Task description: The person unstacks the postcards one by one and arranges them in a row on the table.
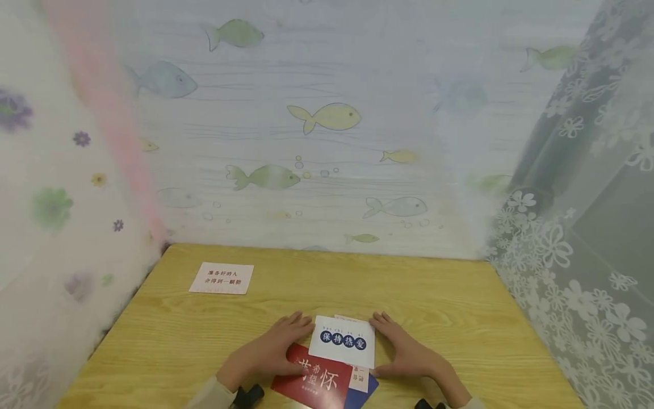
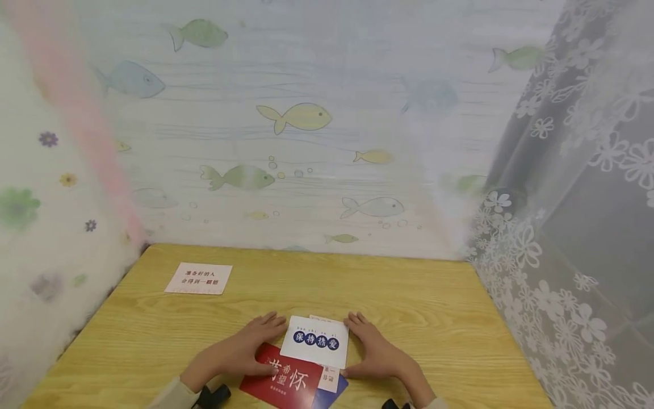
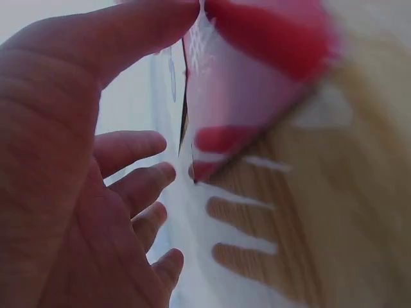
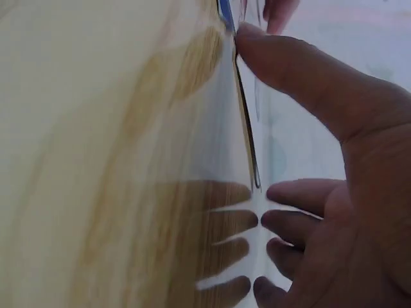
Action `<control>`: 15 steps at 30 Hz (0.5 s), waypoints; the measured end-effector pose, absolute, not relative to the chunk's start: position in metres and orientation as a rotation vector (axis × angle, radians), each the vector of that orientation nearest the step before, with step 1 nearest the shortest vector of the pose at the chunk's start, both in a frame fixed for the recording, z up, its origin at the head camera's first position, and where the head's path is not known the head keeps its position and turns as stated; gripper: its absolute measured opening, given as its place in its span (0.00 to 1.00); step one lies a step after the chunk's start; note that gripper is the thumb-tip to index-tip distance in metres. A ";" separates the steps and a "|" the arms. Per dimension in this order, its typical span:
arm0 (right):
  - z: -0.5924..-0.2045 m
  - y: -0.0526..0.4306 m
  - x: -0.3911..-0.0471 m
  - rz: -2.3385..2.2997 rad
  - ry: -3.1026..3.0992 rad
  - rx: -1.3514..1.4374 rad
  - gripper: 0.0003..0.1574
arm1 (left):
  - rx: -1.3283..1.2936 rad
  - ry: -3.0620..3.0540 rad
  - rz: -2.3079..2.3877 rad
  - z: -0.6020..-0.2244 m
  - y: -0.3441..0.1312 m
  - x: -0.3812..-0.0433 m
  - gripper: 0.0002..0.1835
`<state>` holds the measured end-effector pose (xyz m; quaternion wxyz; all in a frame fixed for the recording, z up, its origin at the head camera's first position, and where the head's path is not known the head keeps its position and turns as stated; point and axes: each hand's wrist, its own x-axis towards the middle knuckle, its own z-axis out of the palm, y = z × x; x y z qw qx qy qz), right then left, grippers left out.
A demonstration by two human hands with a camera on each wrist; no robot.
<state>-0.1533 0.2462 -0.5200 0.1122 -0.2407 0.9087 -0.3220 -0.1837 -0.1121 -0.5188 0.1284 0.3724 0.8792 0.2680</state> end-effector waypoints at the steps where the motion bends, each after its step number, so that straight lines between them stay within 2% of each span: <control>1: -0.520 0.249 -0.154 -0.936 2.680 -0.708 0.67 | 1.078 2.549 0.788 -0.519 -0.109 -0.188 0.49; 8: -0.520 0.250 -0.156 -0.905 2.714 -0.706 0.67 | 1.023 2.503 0.850 -0.527 -0.094 -0.216 0.56; 15: -0.520 0.247 -0.156 -0.938 2.756 -0.675 0.64 | 1.016 2.487 0.941 -0.536 -0.092 -0.220 0.54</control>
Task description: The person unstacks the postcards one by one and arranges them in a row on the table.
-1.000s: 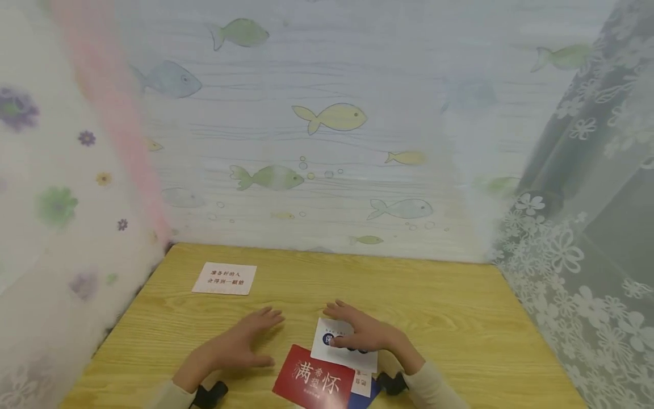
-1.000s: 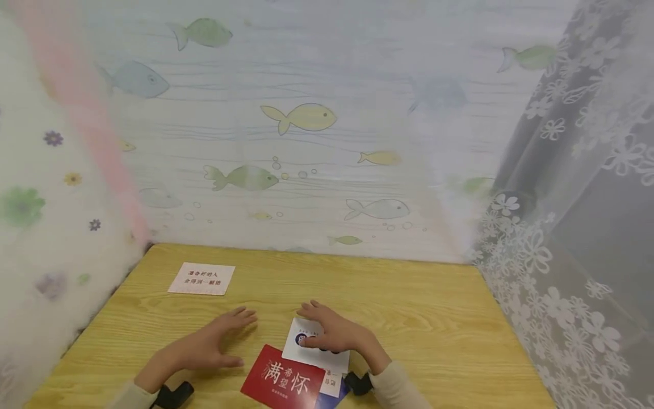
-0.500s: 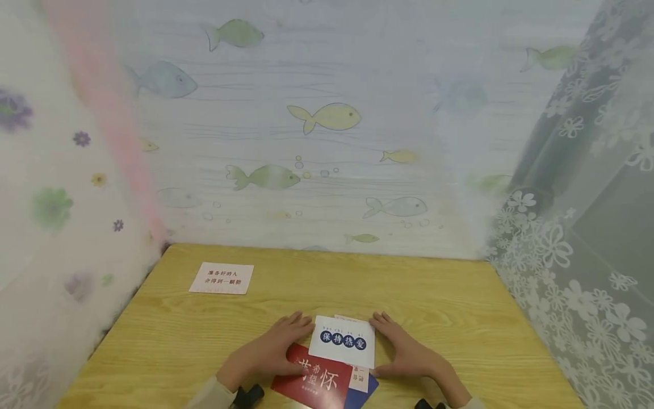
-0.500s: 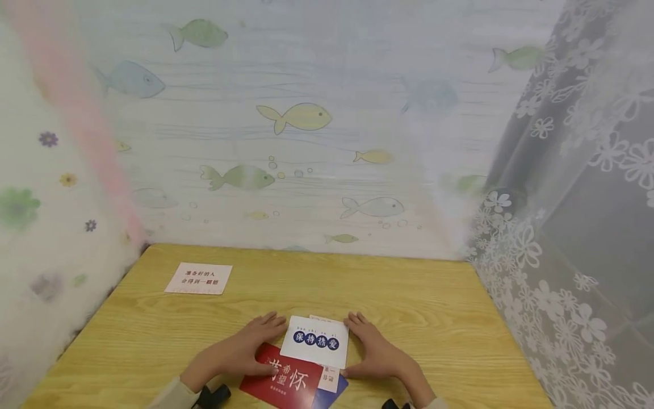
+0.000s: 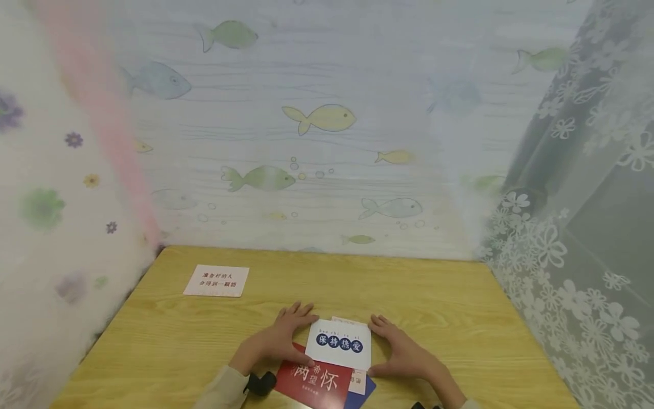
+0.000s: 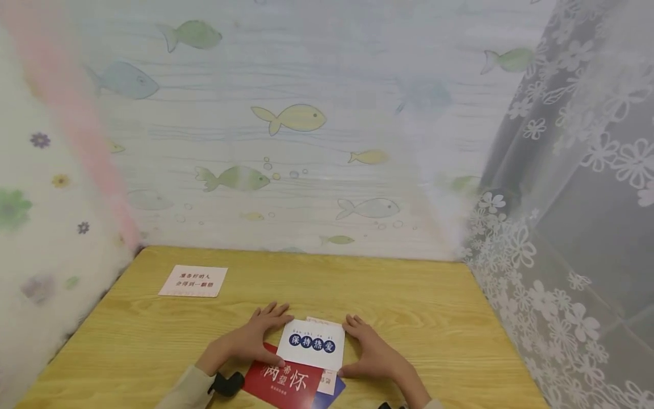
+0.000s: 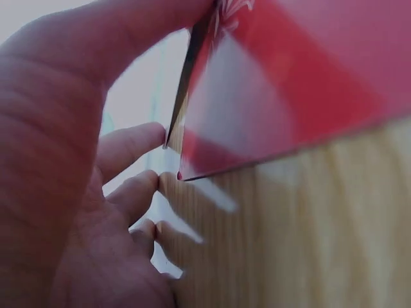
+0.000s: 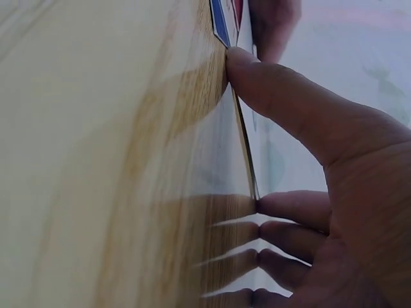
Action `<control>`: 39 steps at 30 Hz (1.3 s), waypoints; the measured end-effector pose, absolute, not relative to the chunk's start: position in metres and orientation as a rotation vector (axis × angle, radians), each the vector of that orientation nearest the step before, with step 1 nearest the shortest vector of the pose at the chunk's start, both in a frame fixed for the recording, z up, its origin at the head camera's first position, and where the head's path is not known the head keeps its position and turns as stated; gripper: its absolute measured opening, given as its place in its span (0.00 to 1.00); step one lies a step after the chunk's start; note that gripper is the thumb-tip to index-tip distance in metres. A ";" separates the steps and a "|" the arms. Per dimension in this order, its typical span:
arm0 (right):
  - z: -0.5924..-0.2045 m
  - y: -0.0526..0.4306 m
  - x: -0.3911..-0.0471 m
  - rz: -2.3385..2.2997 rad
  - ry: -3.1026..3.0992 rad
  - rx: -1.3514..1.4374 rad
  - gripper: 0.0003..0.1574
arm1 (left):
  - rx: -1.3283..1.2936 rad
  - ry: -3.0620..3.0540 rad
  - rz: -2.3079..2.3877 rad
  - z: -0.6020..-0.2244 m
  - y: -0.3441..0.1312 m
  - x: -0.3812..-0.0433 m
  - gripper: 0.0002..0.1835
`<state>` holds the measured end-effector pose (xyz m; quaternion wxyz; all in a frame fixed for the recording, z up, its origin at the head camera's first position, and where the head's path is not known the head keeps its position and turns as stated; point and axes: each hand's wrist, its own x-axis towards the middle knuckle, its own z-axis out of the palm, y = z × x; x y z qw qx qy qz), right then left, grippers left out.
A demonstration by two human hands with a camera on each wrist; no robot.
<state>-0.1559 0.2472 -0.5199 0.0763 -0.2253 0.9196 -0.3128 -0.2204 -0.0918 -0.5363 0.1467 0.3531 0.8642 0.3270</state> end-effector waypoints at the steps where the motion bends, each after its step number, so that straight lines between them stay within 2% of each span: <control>1: -0.520 0.247 -0.156 -0.937 2.755 -0.668 0.64 | 1.013 2.489 0.960 -0.537 -0.092 -0.220 0.54; 9: -0.517 0.246 -0.158 -0.934 2.754 -0.637 0.62 | 0.961 2.464 1.099 -0.536 -0.093 -0.220 0.48; 12: -0.516 0.247 -0.159 -0.936 2.749 -0.650 0.63 | 0.951 2.470 1.088 -0.535 -0.092 -0.221 0.48; 20: -0.517 0.248 -0.159 -0.944 2.756 -0.660 0.64 | 0.950 2.477 1.050 -0.533 -0.090 -0.221 0.55; 29: -0.519 0.245 -0.155 -0.973 2.729 -0.626 0.63 | 0.923 2.504 1.059 -0.537 -0.092 -0.217 0.48; 39: -0.518 0.246 -0.154 -0.951 2.758 -0.669 0.65 | 0.886 2.497 1.107 -0.538 -0.093 -0.216 0.48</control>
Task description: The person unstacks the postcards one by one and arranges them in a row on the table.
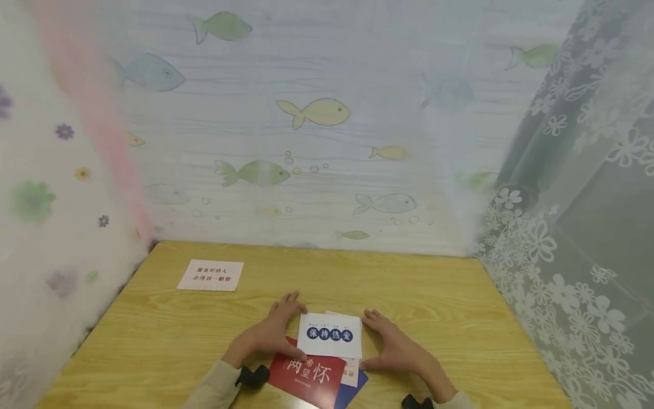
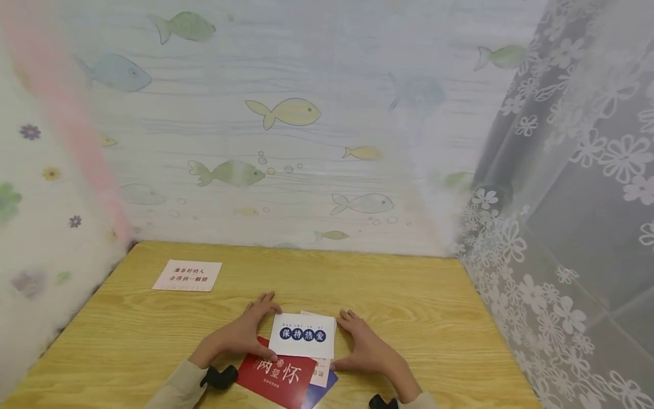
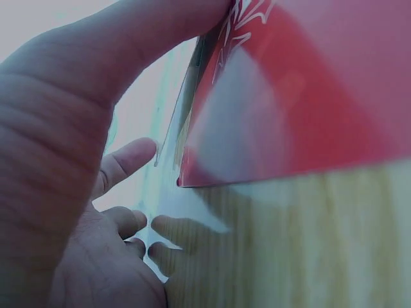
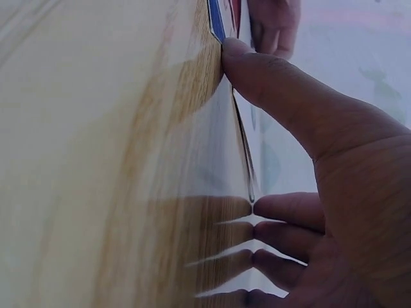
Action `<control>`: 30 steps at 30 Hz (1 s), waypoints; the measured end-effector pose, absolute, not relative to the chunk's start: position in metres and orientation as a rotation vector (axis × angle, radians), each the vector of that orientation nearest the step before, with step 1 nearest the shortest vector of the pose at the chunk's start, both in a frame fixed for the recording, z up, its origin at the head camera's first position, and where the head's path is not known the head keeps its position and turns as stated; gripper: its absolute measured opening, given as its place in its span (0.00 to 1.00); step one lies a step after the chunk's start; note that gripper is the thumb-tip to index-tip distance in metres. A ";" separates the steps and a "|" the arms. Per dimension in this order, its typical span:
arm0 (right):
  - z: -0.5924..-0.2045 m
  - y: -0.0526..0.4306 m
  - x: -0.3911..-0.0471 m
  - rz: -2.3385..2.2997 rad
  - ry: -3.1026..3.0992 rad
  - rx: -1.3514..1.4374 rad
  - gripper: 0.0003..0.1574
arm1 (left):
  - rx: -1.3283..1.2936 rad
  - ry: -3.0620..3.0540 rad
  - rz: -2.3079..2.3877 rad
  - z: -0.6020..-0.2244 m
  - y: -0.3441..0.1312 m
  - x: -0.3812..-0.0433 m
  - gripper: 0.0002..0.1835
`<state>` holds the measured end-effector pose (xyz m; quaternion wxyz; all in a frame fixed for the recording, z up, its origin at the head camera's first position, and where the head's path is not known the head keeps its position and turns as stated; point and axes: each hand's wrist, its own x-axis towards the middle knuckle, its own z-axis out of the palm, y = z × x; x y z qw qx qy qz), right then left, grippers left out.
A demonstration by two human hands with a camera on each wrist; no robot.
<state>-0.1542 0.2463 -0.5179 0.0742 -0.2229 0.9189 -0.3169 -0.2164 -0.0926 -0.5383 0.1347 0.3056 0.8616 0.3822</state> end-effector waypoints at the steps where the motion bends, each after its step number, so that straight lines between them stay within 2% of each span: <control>1: -0.517 0.246 -0.154 -0.948 2.760 -0.659 0.65 | 0.884 2.493 1.116 -0.539 -0.093 -0.217 0.48; 30: -0.517 0.244 -0.155 -0.854 2.893 -0.739 0.65 | 0.892 2.424 1.246 -0.539 -0.098 -0.218 0.44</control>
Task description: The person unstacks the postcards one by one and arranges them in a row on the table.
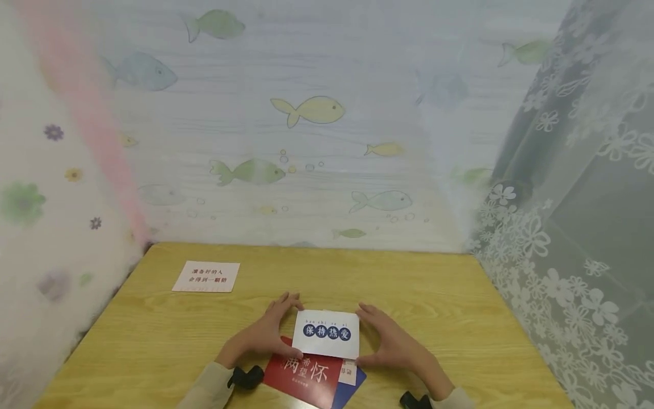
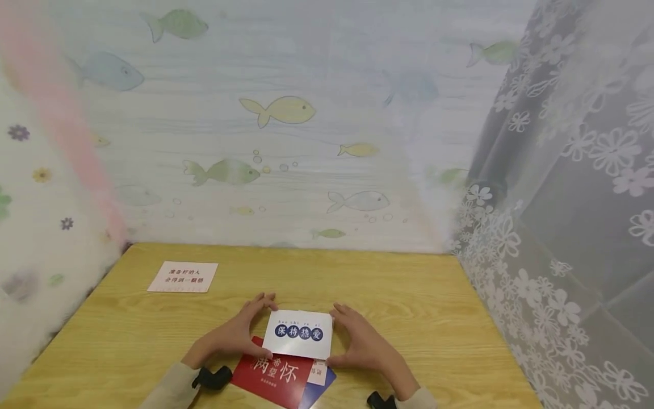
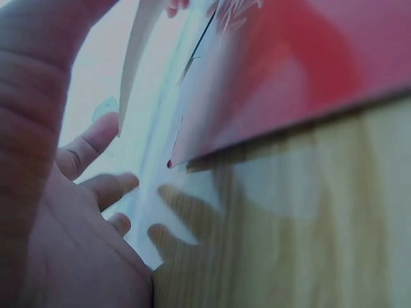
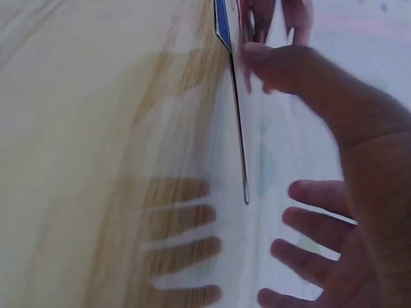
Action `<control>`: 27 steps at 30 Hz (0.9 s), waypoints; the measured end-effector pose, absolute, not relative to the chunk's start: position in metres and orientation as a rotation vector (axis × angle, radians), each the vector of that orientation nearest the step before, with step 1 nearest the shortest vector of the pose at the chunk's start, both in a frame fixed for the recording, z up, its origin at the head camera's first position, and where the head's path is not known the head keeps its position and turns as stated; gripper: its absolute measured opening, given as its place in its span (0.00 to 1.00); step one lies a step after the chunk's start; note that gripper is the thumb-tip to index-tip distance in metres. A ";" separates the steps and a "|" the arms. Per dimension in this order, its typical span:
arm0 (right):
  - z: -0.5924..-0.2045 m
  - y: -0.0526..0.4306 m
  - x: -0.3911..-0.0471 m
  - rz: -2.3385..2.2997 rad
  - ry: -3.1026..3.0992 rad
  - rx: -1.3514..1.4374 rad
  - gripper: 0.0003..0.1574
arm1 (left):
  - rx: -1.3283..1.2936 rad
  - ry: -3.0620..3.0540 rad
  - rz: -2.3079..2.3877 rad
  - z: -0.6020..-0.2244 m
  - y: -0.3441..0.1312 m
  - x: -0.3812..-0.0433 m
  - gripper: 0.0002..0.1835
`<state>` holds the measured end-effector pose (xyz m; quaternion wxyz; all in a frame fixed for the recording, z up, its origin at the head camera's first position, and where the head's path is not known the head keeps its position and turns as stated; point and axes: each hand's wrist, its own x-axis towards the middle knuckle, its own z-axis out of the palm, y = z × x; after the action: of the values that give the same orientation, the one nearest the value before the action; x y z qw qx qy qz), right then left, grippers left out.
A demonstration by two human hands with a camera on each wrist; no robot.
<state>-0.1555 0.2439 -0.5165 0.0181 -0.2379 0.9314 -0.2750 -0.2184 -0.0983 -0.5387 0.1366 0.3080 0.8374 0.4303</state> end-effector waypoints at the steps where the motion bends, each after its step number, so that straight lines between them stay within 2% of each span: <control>1: -0.516 0.243 -0.155 -0.850 2.912 -0.752 0.65 | 0.904 2.418 1.253 -0.538 -0.099 -0.218 0.44; 10: -0.512 0.242 -0.156 -0.980 2.962 -0.841 0.62 | 0.965 2.430 1.322 -0.530 -0.106 -0.221 0.55; 17: -0.510 0.237 -0.161 -0.950 3.016 -0.859 0.63 | 1.023 2.527 1.239 -0.524 -0.111 -0.228 0.58; 27: -0.497 0.200 -0.208 -0.913 2.944 -0.860 0.63 | 1.053 2.700 1.048 -0.517 -0.144 -0.258 0.59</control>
<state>-0.2077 0.1996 -0.4969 -0.0294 -0.2685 0.9196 -0.2851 -0.2580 -0.1436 -0.5167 0.0297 0.3415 0.8757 0.3399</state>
